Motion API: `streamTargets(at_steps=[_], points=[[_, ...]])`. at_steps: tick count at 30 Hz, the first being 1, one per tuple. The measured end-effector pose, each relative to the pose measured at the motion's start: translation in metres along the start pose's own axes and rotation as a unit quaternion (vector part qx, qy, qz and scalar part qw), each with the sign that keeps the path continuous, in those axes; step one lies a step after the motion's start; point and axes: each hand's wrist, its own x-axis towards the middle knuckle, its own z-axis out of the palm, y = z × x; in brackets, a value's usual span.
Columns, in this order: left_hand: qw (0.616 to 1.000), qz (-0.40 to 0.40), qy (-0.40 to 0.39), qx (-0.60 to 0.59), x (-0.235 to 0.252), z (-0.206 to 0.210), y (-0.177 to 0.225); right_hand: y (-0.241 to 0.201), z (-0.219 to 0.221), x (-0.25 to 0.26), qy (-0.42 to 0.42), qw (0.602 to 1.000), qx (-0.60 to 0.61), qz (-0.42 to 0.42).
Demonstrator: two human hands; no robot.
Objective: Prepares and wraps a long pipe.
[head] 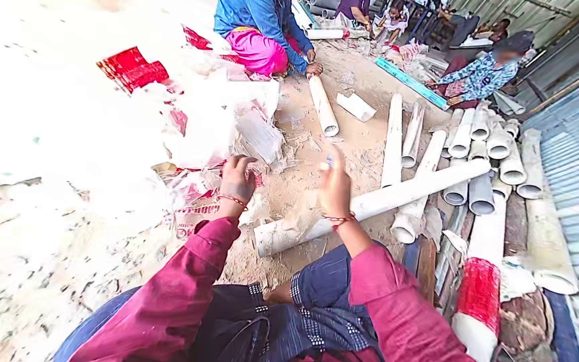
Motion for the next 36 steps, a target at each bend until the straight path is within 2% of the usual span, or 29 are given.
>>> streamTargets(at_steps=[1,3,5,7,9,10,13,15,17,18,20,21,23,28,34,36], points=[[0.999,0.041,-0.013,-0.014,-0.008,0.009,0.024,0.040,-0.011,-0.004,0.039,0.987,0.050,0.147],[0.985,0.154,-0.048,-0.055,-0.028,0.038,0.068,0.104,-0.018,-0.020,0.143,0.901,0.140,0.384],[0.949,0.244,-0.172,-0.100,-0.049,0.071,0.107,0.137,-0.013,-0.039,0.176,0.822,0.187,0.509],[0.901,0.285,-0.316,-0.090,-0.063,0.107,0.134,0.145,-0.011,-0.048,0.153,0.792,0.200,0.557],[0.873,0.207,-0.441,-0.017,-0.064,0.140,0.142,0.154,-0.012,-0.048,0.145,0.774,0.234,0.570],[0.871,0.156,-0.466,0.019,-0.060,0.157,0.133,0.161,-0.009,-0.046,0.154,0.761,0.255,0.577],[0.865,0.033,-0.494,0.080,-0.039,0.173,0.093,0.168,-0.011,-0.044,0.147,0.721,0.308,0.603],[0.863,-0.006,-0.498,0.087,-0.029,0.166,0.085,0.166,-0.010,-0.046,0.100,0.730,0.296,0.607],[0.878,0.010,-0.466,0.110,-0.024,0.166,0.094,0.166,-0.007,-0.046,0.031,0.758,0.244,0.604],[0.893,0.049,-0.433,0.116,-0.024,0.169,0.100,0.167,-0.004,-0.047,-0.012,0.771,0.209,0.602],[0.910,0.184,-0.352,0.122,-0.024,0.181,0.107,0.168,0.002,-0.048,-0.099,0.793,0.123,0.588],[0.905,0.253,-0.320,0.120,-0.022,0.189,0.106,0.167,0.002,-0.048,-0.135,0.802,0.084,0.576],[0.883,0.295,-0.341,0.129,-0.017,0.202,0.105,0.161,0.001,-0.047,-0.192,0.815,0.016,0.546],[0.885,0.218,-0.383,0.150,-0.019,0.194,0.113,0.138,0.000,-0.046,-0.296,0.819,-0.058,0.488],[0.911,0.043,-0.399,0.090,-0.030,0.179,0.105,0.117,0.013,-0.049,-0.289,0.831,-0.085,0.467],[0.920,0.000,-0.388,0.058,-0.032,0.178,0.103,0.109,0.012,-0.053,-0.313,0.827,-0.085,0.460]])
